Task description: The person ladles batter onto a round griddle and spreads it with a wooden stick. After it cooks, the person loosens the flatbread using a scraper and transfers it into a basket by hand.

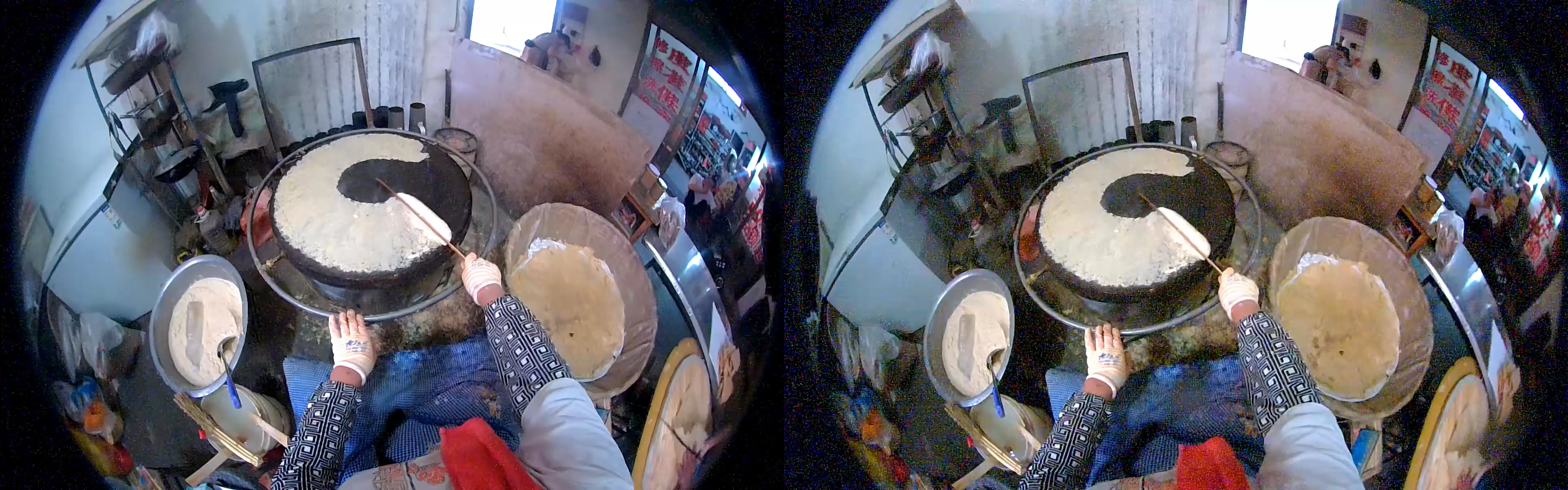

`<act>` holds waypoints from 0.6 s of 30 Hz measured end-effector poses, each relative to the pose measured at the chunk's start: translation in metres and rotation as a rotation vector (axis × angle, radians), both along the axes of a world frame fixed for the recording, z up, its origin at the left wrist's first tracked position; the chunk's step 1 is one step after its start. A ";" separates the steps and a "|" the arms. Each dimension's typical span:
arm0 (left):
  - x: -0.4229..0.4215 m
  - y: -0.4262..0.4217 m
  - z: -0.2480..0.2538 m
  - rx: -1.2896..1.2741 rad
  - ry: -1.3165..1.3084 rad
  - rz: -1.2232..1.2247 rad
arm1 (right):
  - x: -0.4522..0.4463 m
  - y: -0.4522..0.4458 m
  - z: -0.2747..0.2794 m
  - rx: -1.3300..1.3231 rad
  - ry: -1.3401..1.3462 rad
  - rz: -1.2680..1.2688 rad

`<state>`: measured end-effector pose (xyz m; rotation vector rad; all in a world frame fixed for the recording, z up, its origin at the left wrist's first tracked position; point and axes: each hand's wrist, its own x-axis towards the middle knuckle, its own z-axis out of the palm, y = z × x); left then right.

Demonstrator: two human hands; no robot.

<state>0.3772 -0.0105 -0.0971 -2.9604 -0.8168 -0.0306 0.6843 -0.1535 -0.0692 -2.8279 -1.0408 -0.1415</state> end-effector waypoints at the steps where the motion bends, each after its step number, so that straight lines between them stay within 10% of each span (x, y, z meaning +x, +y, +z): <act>1: -0.002 -0.001 0.002 -0.010 -0.002 0.010 | -0.003 -0.002 0.007 0.010 0.010 -0.028; 6: -0.007 0.016 0.034 -0.076 -0.083 0.030 | -0.054 -0.002 0.039 0.027 0.249 0.284; 8: -0.009 0.017 0.054 -0.092 -0.183 0.017 | -0.056 -0.004 0.045 0.091 0.479 0.050; 9: -0.012 0.025 0.049 -0.169 -0.095 0.040 | -0.010 0.007 -0.034 0.199 0.259 0.090; 18: -0.042 0.111 0.046 -0.088 0.256 0.238 | -0.054 0.056 0.011 0.128 0.051 0.050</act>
